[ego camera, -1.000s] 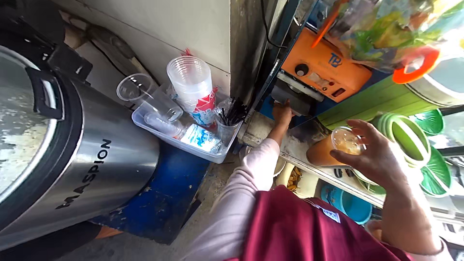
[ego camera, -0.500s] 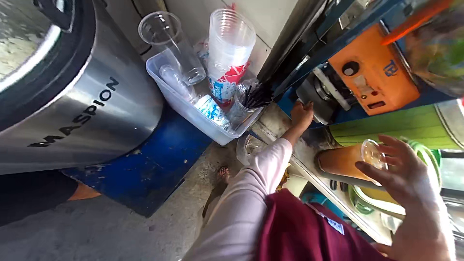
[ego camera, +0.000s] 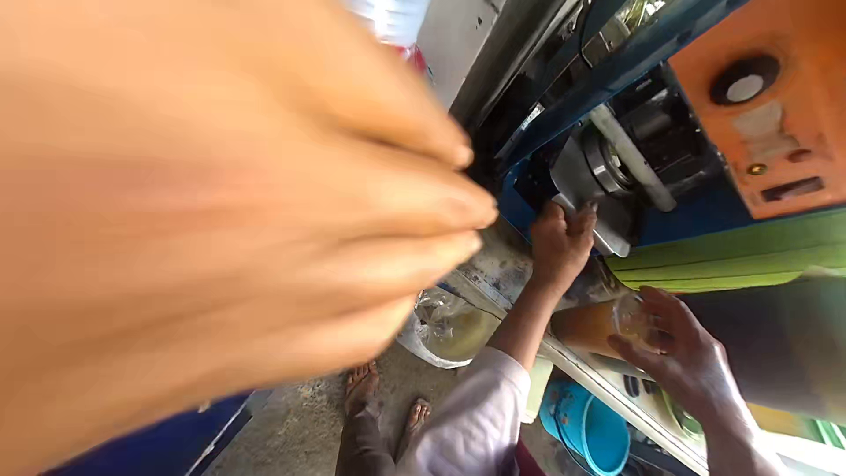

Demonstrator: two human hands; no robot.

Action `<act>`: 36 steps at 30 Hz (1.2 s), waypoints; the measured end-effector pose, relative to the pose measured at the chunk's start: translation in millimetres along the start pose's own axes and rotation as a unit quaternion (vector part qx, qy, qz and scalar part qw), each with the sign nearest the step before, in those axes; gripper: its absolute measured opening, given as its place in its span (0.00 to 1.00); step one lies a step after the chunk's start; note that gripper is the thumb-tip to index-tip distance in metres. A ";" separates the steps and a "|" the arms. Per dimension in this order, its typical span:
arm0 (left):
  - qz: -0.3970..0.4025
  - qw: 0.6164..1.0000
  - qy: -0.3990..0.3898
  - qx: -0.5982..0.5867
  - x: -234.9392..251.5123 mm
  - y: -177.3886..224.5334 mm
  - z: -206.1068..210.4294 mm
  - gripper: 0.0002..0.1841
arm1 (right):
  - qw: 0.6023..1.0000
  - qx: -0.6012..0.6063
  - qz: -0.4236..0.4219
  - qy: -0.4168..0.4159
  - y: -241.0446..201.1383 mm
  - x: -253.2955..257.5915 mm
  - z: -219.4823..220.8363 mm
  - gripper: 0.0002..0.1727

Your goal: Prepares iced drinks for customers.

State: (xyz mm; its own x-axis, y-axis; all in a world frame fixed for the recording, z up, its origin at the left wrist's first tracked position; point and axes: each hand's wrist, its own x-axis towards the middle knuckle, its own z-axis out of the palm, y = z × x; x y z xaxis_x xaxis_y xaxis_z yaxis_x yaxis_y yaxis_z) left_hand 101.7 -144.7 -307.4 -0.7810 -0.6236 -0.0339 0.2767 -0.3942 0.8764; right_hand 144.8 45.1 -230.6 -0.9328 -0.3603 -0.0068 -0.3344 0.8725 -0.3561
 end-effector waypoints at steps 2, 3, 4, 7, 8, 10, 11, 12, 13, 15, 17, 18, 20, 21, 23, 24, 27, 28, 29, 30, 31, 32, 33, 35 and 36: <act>0.014 1.000 0.013 -0.021 1.1 -1.3 3.4 0.11 | 1.000 -0.003 0.009 -0.004 5.7 2.8 3.4 0.53; 0.020 0.999 0.016 -0.025 2.9 -2.9 3.8 0.11 | 1.000 -0.003 0.014 -0.005 7.6 4.2 5.3 0.53; 0.030 0.999 0.013 -0.030 5.1 -8.4 3.6 0.12 | 1.000 -0.003 0.016 -0.005 9.8 4.9 7.2 0.53; 0.102 0.993 -0.007 -0.061 18.5 -55.3 6.1 0.18 | 1.000 -0.003 0.008 0.000 16.7 5.7 11.3 0.52; 0.105 0.992 -0.006 -0.064 21.3 -61.7 7.2 0.18 | 1.000 -0.003 0.005 0.001 16.8 6.0 11.3 0.52; 0.102 0.993 0.003 -0.057 24.1 -62.7 9.5 0.18 | 1.000 -0.002 0.007 -0.002 15.6 6.9 9.3 0.52; 0.105 0.993 0.011 -0.056 25.2 -62.5 11.4 0.18 | 1.000 0.001 0.010 -0.005 14.9 6.6 8.1 0.52; 0.108 0.992 0.019 -0.055 26.0 -62.9 13.6 0.19 | 1.000 0.002 0.011 -0.008 14.6 6.7 6.7 0.52; 0.110 0.992 0.025 -0.056 26.9 -63.1 15.7 0.19 | 1.000 0.002 0.012 -0.008 14.1 7.0 5.0 0.52; 0.095 0.993 0.038 -0.062 25.7 -59.1 20.7 0.20 | 1.000 0.000 0.015 -0.012 14.4 7.9 2.1 0.51; 0.069 0.995 0.056 -0.052 14.8 -41.1 24.1 0.20 | 1.000 0.003 0.023 -0.019 15.3 8.1 0.3 0.50; 0.061 0.996 0.045 -0.038 2.2 -29.7 23.4 0.21 | 1.000 0.004 0.023 -0.021 16.3 7.7 -0.4 0.50; 0.017 1.000 -0.005 0.009 -30.1 -15.9 17.4 0.26 | 1.000 0.004 0.019 -0.021 19.3 7.2 -1.7 0.49; -0.016 0.999 -0.017 0.021 -46.5 -10.7 15.6 0.25 | 1.000 0.006 0.014 -0.020 21.0 7.2 -1.8 0.49; -0.034 0.998 -0.020 0.049 -79.5 -14.9 9.7 0.20 | 0.999 0.015 0.016 -0.026 24.8 6.4 -2.9 0.49; -0.024 0.998 -0.025 0.056 -97.0 -18.2 4.3 0.19 | 0.999 0.017 0.017 -0.031 25.3 5.7 -4.1 0.49; -0.033 0.999 -0.006 0.041 -143.5 -27.7 -18.9 0.16 | 0.999 0.015 0.013 -0.041 25.3 5.5 -6.9 0.47; -0.043 0.998 0.009 0.041 -156.5 -32.2 -29.6 0.15 | 0.999 0.010 0.009 -0.040 25.9 5.9 -7.0 0.47; -0.052 0.997 0.026 0.046 -169.2 -37.2 -41.2 0.14 | 0.999 0.007 0.006 -0.042 26.5 6.2 -7.0 0.47; -0.062 0.996 0.046 0.052 -182.3 -41.7 -52.9 0.14 | 0.999 0.007 0.006 -0.044 27.1 6.2 -6.8 0.47; -0.075 0.993 0.067 0.057 -195.9 -45.9 -63.8 0.14 | 0.999 0.005 0.008 -0.047 28.0 5.8 -6.1 0.46; -0.088 0.990 0.092 0.063 -209.5 -49.9 -73.2 0.14 | 0.999 0.004 0.011 -0.051 29.3 5.3 -5.3 0.46; -0.104 0.986 0.114 0.065 -221.6 -53.2 -80.5 0.13 | 0.998 0.003 0.010 -0.054 30.9 5.6 -4.5 0.46; -0.129 0.979 0.144 0.062 -240.8 -59.4 -88.9 0.12 | 0.998 -0.001 0.002 -0.055 34.8 7.3 -3.9 0.46; -0.137 0.977 0.151 0.058 -248.3 -62.3 -91.3 0.12 | 0.998 -0.001 0.002 -0.057 36.6 7.9 -3.8 0.46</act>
State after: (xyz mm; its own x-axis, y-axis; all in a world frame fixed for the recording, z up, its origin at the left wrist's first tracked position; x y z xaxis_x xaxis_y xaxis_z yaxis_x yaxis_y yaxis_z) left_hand 329.5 -27.0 -397.5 -0.6117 -0.6825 -0.3999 0.0016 -0.5067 0.8621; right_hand 124.7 75.5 -240.1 -0.9124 -0.3929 -0.1151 -0.3319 0.8744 -0.3539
